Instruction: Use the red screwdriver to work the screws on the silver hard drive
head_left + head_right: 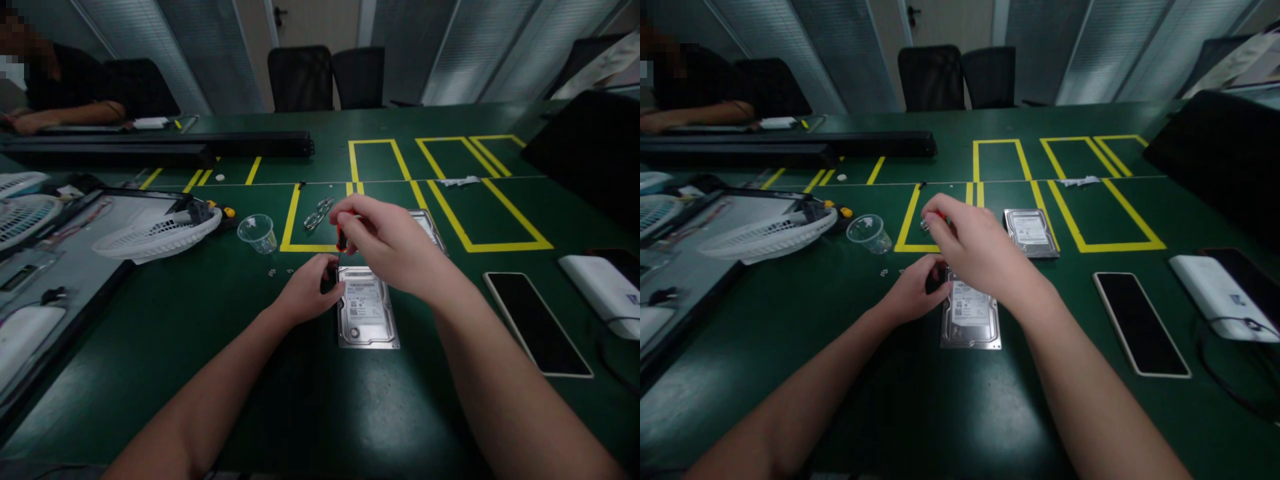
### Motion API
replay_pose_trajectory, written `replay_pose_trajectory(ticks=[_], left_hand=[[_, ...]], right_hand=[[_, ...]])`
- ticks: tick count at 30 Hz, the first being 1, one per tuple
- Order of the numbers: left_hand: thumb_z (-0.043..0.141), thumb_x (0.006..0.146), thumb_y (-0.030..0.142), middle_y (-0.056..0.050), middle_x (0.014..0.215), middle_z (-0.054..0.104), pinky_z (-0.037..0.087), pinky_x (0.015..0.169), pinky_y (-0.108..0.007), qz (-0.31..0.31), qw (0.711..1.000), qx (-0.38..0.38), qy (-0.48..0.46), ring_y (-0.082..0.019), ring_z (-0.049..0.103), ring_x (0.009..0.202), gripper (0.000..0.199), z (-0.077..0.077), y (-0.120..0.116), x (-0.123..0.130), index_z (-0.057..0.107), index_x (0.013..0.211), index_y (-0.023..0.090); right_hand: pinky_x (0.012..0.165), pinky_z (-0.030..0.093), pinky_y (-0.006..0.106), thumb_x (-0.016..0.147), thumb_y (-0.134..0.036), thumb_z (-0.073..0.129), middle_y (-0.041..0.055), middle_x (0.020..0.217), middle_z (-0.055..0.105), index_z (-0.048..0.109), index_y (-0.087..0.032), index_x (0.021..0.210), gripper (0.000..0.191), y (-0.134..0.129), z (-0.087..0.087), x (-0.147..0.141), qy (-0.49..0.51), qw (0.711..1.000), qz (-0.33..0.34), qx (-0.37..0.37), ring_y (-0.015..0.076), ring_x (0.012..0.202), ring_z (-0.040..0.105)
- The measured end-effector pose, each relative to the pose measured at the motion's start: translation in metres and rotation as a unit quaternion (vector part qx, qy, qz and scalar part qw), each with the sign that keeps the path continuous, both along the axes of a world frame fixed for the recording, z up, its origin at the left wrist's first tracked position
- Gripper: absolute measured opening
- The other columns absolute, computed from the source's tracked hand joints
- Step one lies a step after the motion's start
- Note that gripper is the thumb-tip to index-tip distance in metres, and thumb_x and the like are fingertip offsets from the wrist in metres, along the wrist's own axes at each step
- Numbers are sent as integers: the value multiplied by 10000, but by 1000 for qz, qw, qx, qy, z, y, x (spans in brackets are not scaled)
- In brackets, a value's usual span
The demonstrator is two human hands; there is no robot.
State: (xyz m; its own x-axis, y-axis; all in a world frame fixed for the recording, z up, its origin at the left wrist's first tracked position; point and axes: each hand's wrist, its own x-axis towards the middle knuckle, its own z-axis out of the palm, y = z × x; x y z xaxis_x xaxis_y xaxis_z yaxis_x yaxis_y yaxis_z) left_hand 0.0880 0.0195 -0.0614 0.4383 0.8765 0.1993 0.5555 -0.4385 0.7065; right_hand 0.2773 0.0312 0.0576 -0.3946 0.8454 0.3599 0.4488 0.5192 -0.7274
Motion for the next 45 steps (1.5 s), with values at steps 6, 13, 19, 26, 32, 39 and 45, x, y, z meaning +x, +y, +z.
replay_pose_trajectory(ticks=[6, 13, 19, 26, 32, 39, 45], left_hand=[[680, 920, 257, -73, 1099, 678, 554, 847, -366, 4, 1000, -2, 4, -212, 633, 937, 341, 1, -1, 0, 597, 1241, 176], [687, 915, 264, -85, 1119, 685, 565, 848, -381, 5, 1000, -11, 8, -223, 649, 946, 321, 4, -1, 0, 602, 1215, 185], [684, 910, 257, -85, 1099, 686, 562, 850, -385, 4, 1000, -1, 8, -223, 641, 936, 338, 3, -1, 1, 599, 1226, 174], [684, 910, 245, -75, 1094, 683, 564, 851, -374, 6, 1000, 0, 8, -220, 648, 951, 339, 2, -2, 0, 593, 1231, 184], [681, 915, 257, -78, 1098, 688, 560, 840, -368, 4, 1000, 4, 9, -221, 651, 947, 326, 3, -2, 0, 598, 1222, 184], [685, 915, 268, -79, 1117, 688, 555, 842, -368, 2, 1000, 0, 10, -216, 646, 926, 340, 2, -1, -1, 598, 1232, 181], [679, 919, 264, -80, 1092, 683, 550, 830, -362, 2, 1000, -1, 7, -217, 638, 929, 338, 3, -1, -1, 600, 1234, 170]], right_hand=[[711, 421, 323, 1083, -313, 499, 29, 929, 720, 678, -203, 1134, 216, -2, 2, 2, -17, 1000, -19, -2, 175, 817, 665], [601, 379, 310, 1019, -288, 603, 3, 879, 700, 597, -231, 1016, 58, -3, 2, 0, 2, 1000, -26, 2, 142, 677, 608], [675, 392, 315, 1071, -349, 549, -8, 847, 661, 658, -218, 989, 189, -4, 4, 1, -19, 1000, 8, 7, 143, 718, 593], [713, 412, 324, 1074, -263, 476, 18, 900, 712, 679, -211, 1183, 236, -4, 4, 3, -29, 1000, -5, -5, 173, 807, 660], [608, 401, 313, 1026, -348, 614, -11, 803, 686, 655, -218, 1050, 138, -3, 4, 3, -23, 1000, -17, -6, 144, 663, 616], [632, 404, 312, 1012, -299, 624, 1, 917, 708, 578, -245, 1046, 78, -4, 4, 2, -6, 1000, -9, -10, 153, 718, 629], [664, 411, 318, 1079, -375, 539, 9, 896, 703, 680, -225, 1091, 206, -4, 6, 5, -34, 999, 16, -22, 164, 760, 643]])
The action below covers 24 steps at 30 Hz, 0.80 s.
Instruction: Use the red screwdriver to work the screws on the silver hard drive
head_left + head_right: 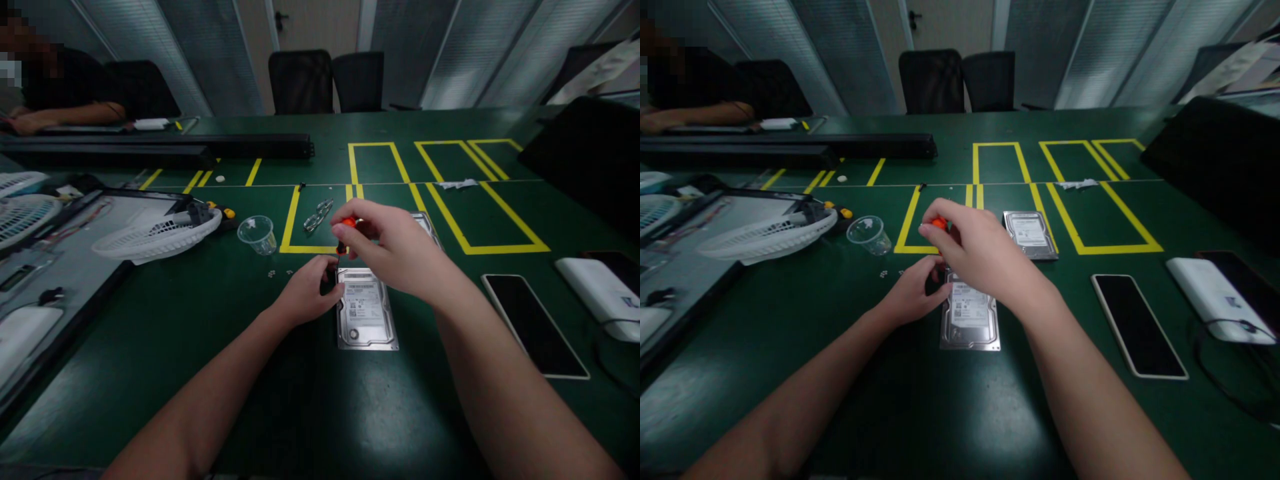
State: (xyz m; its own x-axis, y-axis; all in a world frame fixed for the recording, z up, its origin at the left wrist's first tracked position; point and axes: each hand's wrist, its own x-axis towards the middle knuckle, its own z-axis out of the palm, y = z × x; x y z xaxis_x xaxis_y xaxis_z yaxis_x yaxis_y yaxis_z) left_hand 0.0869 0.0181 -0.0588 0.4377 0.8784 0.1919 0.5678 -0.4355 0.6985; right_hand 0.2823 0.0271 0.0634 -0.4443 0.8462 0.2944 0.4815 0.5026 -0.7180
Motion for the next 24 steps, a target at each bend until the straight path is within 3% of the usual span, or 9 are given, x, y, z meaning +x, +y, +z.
replay_pose_trajectory(ticks=[5, 12, 19, 24], left_hand=[[685, 916, 277, -77, 1090, 683, 555, 823, -362, 4, 1000, 4, 7, -218, 646, 925, 350, -2, 0, 0, 601, 1242, 183], [680, 922, 277, -85, 1115, 687, 558, 842, -372, -3, 1000, 1, 0, -223, 646, 942, 331, 0, 0, -1, 596, 1228, 182], [680, 920, 280, -86, 1096, 679, 548, 820, -375, -1, 1000, -6, -2, -220, 636, 915, 296, 0, 0, 0, 594, 1185, 180], [677, 922, 278, -86, 1118, 678, 541, 826, -377, -5, 1000, -2, -7, -214, 628, 908, 306, 1, 0, -1, 583, 1197, 183]], right_hand=[[717, 424, 331, 1107, -316, 449, 22, 909, 711, 668, -223, 1212, 260, 2, -2, 1, 0, 1000, -15, 2, 177, 804, 666], [582, 375, 320, 1019, -393, 623, -12, 755, 688, 604, -239, 976, 161, -1, -2, -1, 7, 998, -56, 0, 155, 625, 618], [612, 383, 312, 981, -260, 616, 25, 1044, 739, 577, -238, 1014, 56, -4, -2, -4, 23, 999, -36, 15, 133, 685, 608], [665, 409, 313, 1033, -294, 589, -4, 867, 675, 635, -231, 977, 96, -6, 2, -4, 14, 1000, -13, 15, 152, 731, 614]])
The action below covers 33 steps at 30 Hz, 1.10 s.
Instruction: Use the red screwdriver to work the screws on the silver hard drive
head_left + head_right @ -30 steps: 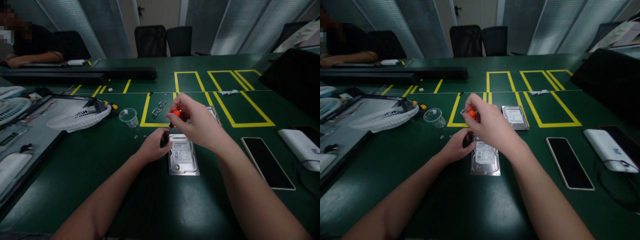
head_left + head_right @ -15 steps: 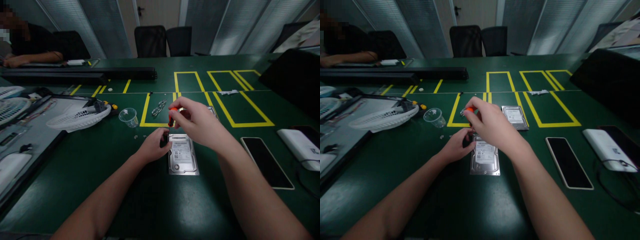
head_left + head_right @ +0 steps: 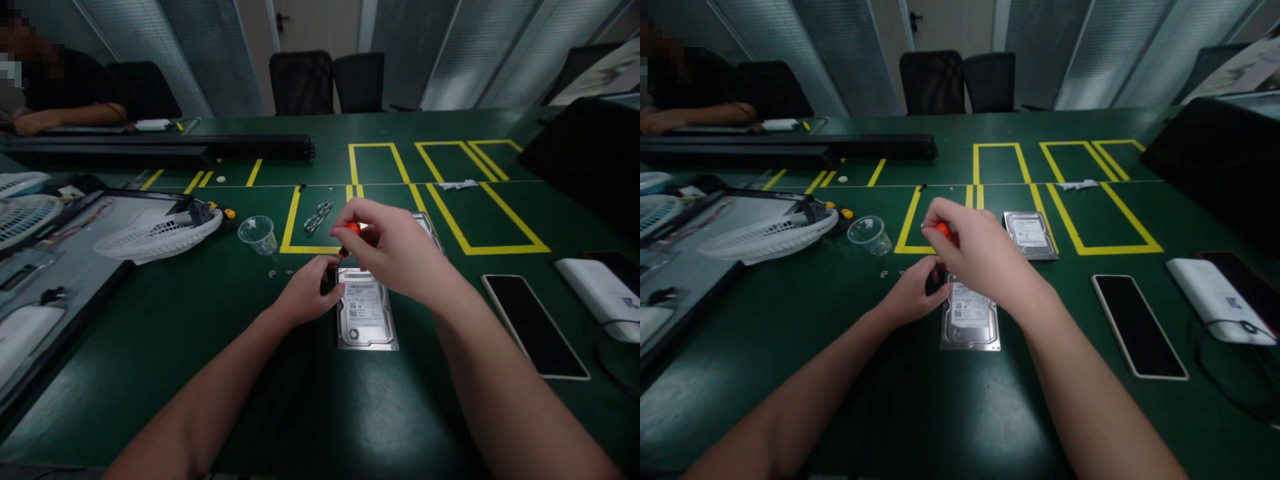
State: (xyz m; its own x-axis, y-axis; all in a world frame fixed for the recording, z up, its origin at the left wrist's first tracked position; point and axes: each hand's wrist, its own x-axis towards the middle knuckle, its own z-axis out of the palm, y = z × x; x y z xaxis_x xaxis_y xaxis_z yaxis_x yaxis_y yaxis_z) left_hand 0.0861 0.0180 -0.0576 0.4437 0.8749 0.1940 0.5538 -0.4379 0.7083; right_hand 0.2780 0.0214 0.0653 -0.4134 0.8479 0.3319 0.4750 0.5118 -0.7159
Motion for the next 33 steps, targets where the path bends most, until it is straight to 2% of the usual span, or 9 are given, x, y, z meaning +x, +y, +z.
replay_pose_trajectory(ticks=[4, 10, 14, 16, 18, 22, 24, 28, 33], left_hand=[[678, 919, 271, -82, 1116, 678, 533, 832, -374, 0, 1000, 5, -3, -214, 625, 917, 287, -1, 0, 1, 582, 1175, 183], [679, 913, 244, -74, 1084, 676, 530, 828, -361, 2, 1000, -1, -5, -213, 626, 922, 272, -1, 0, 2, 594, 1163, 179], [678, 915, 235, -76, 1084, 678, 533, 833, -357, 1, 1000, 2, -5, -214, 631, 931, 279, 0, -1, 2, 595, 1175, 176], [681, 913, 240, -77, 1076, 679, 533, 826, -358, 4, 1000, 1, -2, -216, 632, 923, 285, 0, -1, 2, 596, 1176, 174], [686, 911, 251, -76, 1063, 680, 533, 815, -360, 8, 1000, 3, 1, -217, 634, 909, 291, -1, -1, 2, 599, 1177, 175], [682, 921, 266, -76, 1061, 684, 531, 798, -360, 6, 1000, 11, -1, -217, 634, 896, 290, -2, 0, 1, 606, 1186, 177], [677, 924, 261, -78, 1076, 685, 530, 800, -360, -1, 1000, 12, -2, -216, 632, 903, 280, -2, 0, 1, 606, 1181, 177], [684, 914, 254, -78, 1086, 683, 530, 809, -361, -1, 1000, 8, -4, -215, 630, 914, 295, -1, 0, 1, 600, 1186, 173], [688, 908, 251, -73, 1090, 685, 537, 826, -356, 7, 1000, 3, -2, -210, 632, 921, 302, -2, 0, 2, 601, 1189, 180]], right_hand=[[632, 405, 307, 1064, -366, 560, -10, 833, 666, 639, -222, 952, 199, -1, 1, 2, 0, 1000, 14, -27, 141, 691, 618], [665, 414, 320, 1079, -257, 463, 14, 906, 704, 665, -221, 1175, 226, 2, 0, 5, -22, 1000, 7, -18, 156, 754, 652], [619, 428, 310, 1051, -334, 571, 5, 874, 713, 662, -216, 1111, 161, 2, 0, 4, -17, 1000, -2, -13, 150, 710, 656], [575, 422, 297, 1017, -339, 629, -18, 780, 685, 648, -217, 1055, 129, 1, -1, 3, -10, 1000, -11, -13, 142, 653, 641], [552, 416, 288, 996, -319, 650, -19, 796, 690, 632, -214, 1027, 110, 1, -3, 2, -1, 1000, -15, -11, 132, 635, 632], [605, 424, 286, 991, -229, 628, 6, 1000, 717, 618, -207, 1047, 61, 1, -3, 0, 17, 1000, 3, 11, 113, 698, 626], [630, 420, 287, 1011, -228, 611, -14, 926, 690, 644, -206, 1031, 45, 1, -2, 1, 5, 1000, 17, 23, 110, 699, 603], [644, 405, 299, 1067, -328, 561, -18, 829, 661, 684, -201, 978, 198, 1, 2, 4, -21, 999, 25, 2, 121, 695, 597], [711, 405, 321, 1087, -258, 466, 11, 914, 711, 696, -208, 1165, 248, 1, 3, 8, -29, 999, 13, -14, 159, 795, 655]])
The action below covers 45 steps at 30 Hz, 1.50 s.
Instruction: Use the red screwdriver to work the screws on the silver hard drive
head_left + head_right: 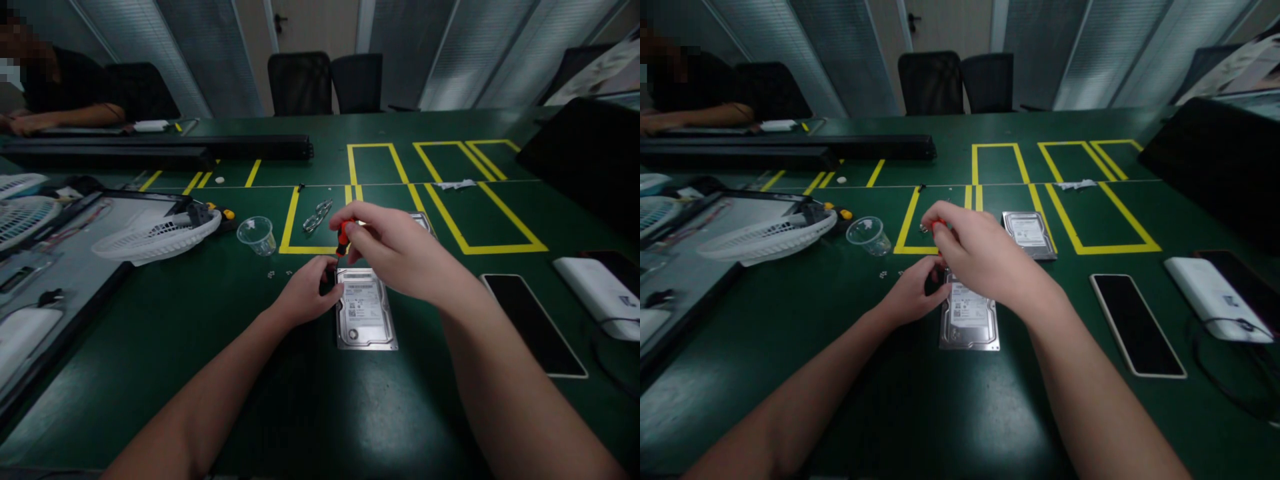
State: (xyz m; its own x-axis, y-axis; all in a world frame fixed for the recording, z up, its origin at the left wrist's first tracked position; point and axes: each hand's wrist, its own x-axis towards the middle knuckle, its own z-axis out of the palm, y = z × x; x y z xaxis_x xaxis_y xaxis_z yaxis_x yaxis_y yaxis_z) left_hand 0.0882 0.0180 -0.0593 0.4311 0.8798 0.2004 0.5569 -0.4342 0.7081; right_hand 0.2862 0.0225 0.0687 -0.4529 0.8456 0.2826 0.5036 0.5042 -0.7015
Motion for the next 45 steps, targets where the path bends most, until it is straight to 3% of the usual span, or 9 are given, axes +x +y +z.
replay_pose_trajectory(ticks=[4, 8, 14, 17, 21, 29, 32, 38, 45], left_hand=[[685, 912, 255, -76, 1099, 683, 539, 830, -360, -2, 1000, -1, 5, -211, 631, 921, 350, -1, 0, -1, 593, 1239, 173], [679, 914, 255, -84, 1100, 684, 538, 831, -366, -3, 1000, 1, 9, -220, 635, 929, 328, 0, 1, 0, 594, 1219, 170], [678, 917, 268, -75, 1056, 679, 530, 798, -361, 2, 1000, 1, 9, -219, 634, 901, 286, 1, 0, 1, 597, 1178, 181], [673, 919, 264, -75, 1061, 675, 522, 783, -352, -6, 1000, 5, 4, -215, 628, 899, 272, 1, 0, 0, 593, 1166, 181], [674, 915, 247, -74, 1070, 674, 520, 797, -354, -9, 1000, 8, 1, -211, 622, 904, 242, 2, 0, 0, 588, 1132, 182], [684, 906, 244, -60, 1058, 674, 537, 826, -362, 1, 1000, -4, 10, -212, 631, 921, 256, 2, 0, 2, 592, 1140, 197], [685, 910, 250, -59, 1054, 676, 534, 825, -361, 5, 1000, -5, 13, -209, 631, 911, 260, 2, -1, 2, 594, 1146, 193], [680, 913, 259, -68, 1035, 673, 527, 795, -360, 8, 1000, 1, 5, -210, 627, 878, 271, -1, 0, 2, 594, 1157, 176], [680, 914, 272, -75, 1029, 673, 520, 775, -359, 2, 1000, -5, 3, -218, 626, 876, 255, 1, 0, 2, 600, 1136, 175]], right_hand=[[714, 412, 326, 1086, -304, 496, 22, 923, 722, 696, -206, 1180, 242, 1, 0, 1, -9, 1000, -1, 14, 164, 787, 654], [636, 405, 310, 1038, -342, 597, -1, 827, 705, 692, -210, 1071, 166, 1, -1, 1, -10, 1000, -13, 15, 147, 695, 626], [612, 414, 285, 999, -246, 616, -21, 842, 674, 636, -216, 1023, 43, 0, -5, -4, 28, 999, -4, 20, 125, 683, 612], [637, 410, 286, 1025, -243, 589, -15, 914, 684, 632, -217, 1044, 53, -1, -5, -5, 32, 999, 12, 17, 125, 731, 624], [663, 401, 297, 1066, -348, 570, -23, 802, 650, 659, -210, 950, 201, -1, -3, -5, 19, 1000, 13, 12, 130, 713, 608], [731, 404, 326, 1088, -279, 445, 47, 987, 728, 673, -202, 1205, 268, 0, -3, -4, 12, 1000, 0, -1, 186, 863, 659], [746, 414, 324, 1086, -313, 486, 45, 1010, 721, 673, -201, 1177, 236, 0, -4, -4, 13, 1000, 2, 13, 181, 879, 655], [625, 386, 302, 1015, -345, 627, -28, 782, 629, 619, -219, 1005, 127, -2, -5, -5, 13, 1000, 7, 5, 134, 676, 571], [673, 392, 296, 1023, -252, 579, -14, 872, 650, 603, -224, 1043, 42, -1, -7, -7, 30, 999, 24, 11, 139, 736, 584]])
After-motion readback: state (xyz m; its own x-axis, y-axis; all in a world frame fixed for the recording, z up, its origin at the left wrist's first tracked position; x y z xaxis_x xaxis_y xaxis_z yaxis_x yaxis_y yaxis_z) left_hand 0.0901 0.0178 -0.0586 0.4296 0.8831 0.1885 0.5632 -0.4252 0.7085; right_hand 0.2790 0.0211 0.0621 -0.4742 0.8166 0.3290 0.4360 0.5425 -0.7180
